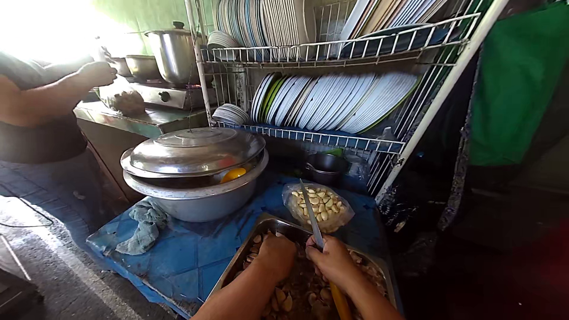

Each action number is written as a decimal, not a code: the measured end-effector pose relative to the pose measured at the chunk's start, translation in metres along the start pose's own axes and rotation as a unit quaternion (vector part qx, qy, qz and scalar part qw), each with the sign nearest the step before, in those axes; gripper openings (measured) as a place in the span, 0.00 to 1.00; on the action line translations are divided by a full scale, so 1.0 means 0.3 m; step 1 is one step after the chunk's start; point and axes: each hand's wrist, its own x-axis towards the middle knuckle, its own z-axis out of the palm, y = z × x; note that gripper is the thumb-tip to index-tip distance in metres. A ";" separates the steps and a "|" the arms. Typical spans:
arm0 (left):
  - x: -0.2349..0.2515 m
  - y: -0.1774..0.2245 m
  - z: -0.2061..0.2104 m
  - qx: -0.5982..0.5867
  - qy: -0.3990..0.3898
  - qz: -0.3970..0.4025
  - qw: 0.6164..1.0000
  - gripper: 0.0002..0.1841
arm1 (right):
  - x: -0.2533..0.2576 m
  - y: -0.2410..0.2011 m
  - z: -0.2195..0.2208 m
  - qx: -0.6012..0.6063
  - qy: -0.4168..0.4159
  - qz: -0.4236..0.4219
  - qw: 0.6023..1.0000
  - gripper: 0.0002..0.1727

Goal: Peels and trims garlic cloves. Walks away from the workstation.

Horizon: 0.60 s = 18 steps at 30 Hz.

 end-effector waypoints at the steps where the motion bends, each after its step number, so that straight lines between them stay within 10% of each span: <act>1: 0.005 -0.008 0.005 -0.010 -0.002 0.019 1.000 0.16 | 0.001 0.000 0.000 0.001 0.000 0.000 1.000 0.06; 7: 0.036 -0.071 0.021 -0.077 -0.009 0.107 0.991 0.18 | -0.003 -0.007 -0.004 0.003 -0.002 0.014 1.000 0.21; 18: 0.028 -0.059 0.013 -0.080 -0.024 0.109 0.990 0.15 | -0.004 -0.012 -0.006 0.012 -0.008 -0.004 1.000 0.12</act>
